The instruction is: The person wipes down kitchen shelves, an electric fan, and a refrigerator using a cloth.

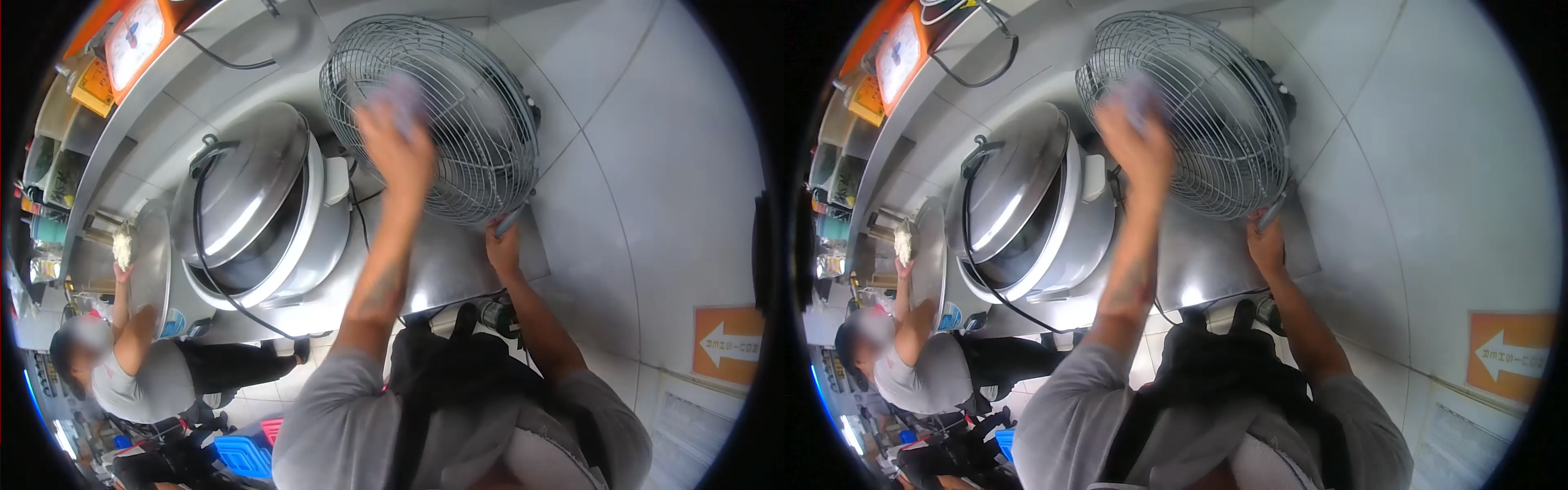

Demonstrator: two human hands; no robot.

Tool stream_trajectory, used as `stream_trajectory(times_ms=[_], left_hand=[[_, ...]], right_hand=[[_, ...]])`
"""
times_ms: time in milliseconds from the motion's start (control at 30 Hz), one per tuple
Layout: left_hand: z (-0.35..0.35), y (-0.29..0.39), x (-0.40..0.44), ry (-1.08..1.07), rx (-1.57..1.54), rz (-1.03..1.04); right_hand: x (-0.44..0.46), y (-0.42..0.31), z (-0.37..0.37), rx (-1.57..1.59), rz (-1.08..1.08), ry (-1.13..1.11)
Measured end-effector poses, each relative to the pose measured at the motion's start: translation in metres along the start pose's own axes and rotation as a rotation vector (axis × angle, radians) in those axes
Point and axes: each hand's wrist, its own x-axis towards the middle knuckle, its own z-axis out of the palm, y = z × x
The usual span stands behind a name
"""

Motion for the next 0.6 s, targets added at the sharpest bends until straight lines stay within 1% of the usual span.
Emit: stream_trajectory(times_ms=[33, 67, 100, 133, 167, 200, 233, 300, 333, 367, 400, 467, 500, 533, 600], left_hand=[[-0.027, 0.028, -0.027, -0.189, -0.163, 0.015], [-0.048, 0.045, -0.044, -0.375, -0.324, 0.028], [-0.048, 0.034, -0.033, -0.363, -0.323, 0.024], [-0.050, 0.014, -0.014, -0.228, -0.352, -0.039], [-0.048, -0.001, -0.001, -0.095, -0.375, -0.103], [-0.036, -0.008, 0.007, -0.091, -0.363, -0.105], [-0.020, -0.015, 0.019, -0.050, -0.287, -0.160], [0.004, -0.021, 0.037, 0.038, -0.113, -0.263], [0.004, -0.006, 0.018, 0.027, -0.093, -0.124], [0.002, 0.011, 0.001, 0.018, -0.074, 0.015], [-0.009, 0.047, -0.029, -0.173, -0.163, 0.174], [-0.044, 0.065, -0.090, -0.429, -0.477, -0.241], [-0.059, 0.058, -0.095, -0.438, -0.466, -0.306], [-0.083, 0.050, -0.098, -0.419, -0.413, -0.379], [-0.108, 0.026, -0.117, -0.267, -0.199, -0.386]], right_hand=[[0.003, 0.000, 0.001, -0.009, -0.010, -0.001], [0.004, 0.002, 0.001, -0.057, -0.069, 0.038], [0.005, 0.003, 0.001, -0.099, -0.128, 0.076], [0.005, 0.000, 0.002, -0.098, -0.132, 0.067], [0.001, -0.006, 0.001, -0.119, -0.057, 0.047], [-0.001, -0.012, -0.001, -0.138, 0.016, 0.026], [0.000, -0.018, -0.002, -0.127, 0.008, 0.011], [-0.001, -0.024, -0.003, -0.006, 0.263, -0.048], [-0.005, -0.020, -0.005, 0.006, 0.263, -0.082], [-0.002, -0.012, -0.006, 0.043, 0.179, -0.068], [0.003, -0.008, -0.005, 0.087, 0.094, -0.056], [0.000, -0.003, -0.013, -0.220, -0.174, -0.016], [-0.002, 0.041, -0.007, -0.384, -0.340, 0.093], [-0.005, 0.069, -0.010, -0.456, -0.191, -0.029], [-0.018, 0.045, -0.030, -0.608, -0.356, 0.010]])
